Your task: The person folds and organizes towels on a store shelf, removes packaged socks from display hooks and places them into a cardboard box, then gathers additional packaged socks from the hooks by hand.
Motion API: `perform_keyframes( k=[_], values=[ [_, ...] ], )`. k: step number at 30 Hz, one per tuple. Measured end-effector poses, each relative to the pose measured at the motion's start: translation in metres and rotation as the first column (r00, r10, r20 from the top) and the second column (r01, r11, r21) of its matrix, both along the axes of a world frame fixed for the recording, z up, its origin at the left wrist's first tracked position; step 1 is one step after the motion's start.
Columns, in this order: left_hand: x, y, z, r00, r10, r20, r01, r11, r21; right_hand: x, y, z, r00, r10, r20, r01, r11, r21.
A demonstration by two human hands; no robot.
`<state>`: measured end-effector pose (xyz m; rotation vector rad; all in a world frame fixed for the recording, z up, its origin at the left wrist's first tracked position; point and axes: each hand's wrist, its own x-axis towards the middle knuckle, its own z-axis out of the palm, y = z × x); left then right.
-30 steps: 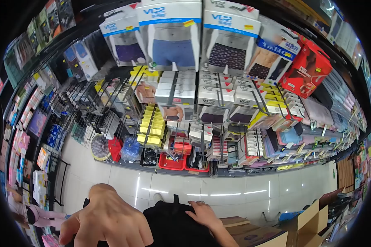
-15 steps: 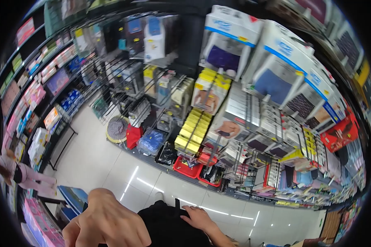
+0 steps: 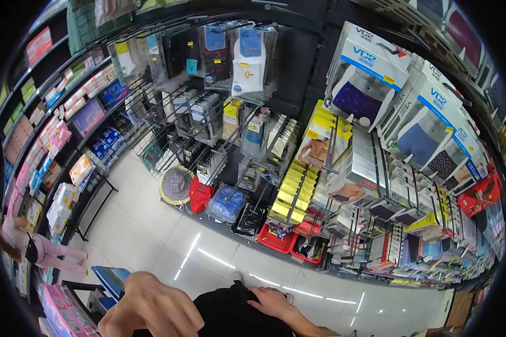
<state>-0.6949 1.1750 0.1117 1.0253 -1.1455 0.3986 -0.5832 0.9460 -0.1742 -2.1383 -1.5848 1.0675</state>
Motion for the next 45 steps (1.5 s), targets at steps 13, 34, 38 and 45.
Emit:
perform_keyframes(
  k=[13, 34, 38, 45],
  values=[
    [0.059, -0.018, 0.001, 0.963, -0.268, 0.016, 0.266, 0.962, 0.061, -0.006, -0.044, 0.001, 0.963, -0.264, 0.063, 0.259, 0.963, 0.071],
    [0.06, -0.105, -0.264, 0.219, 0.425, -0.878, -0.283, 0.889, 0.36, 0.031, -0.133, 0.007, 0.848, -0.53, -0.028, 0.53, 0.845, 0.069],
    [0.049, -0.125, -0.311, 0.059, 0.51, -0.858, -0.102, 0.858, 0.503, 0.037, -0.136, 0.003, 0.839, -0.542, -0.048, 0.542, 0.826, 0.154],
    [0.047, -0.129, -0.322, 0.134, 0.597, -0.791, -0.065, 0.802, 0.594, 0.045, -0.132, 0.005, 0.886, -0.464, -0.003, 0.449, 0.854, 0.262]
  ],
)
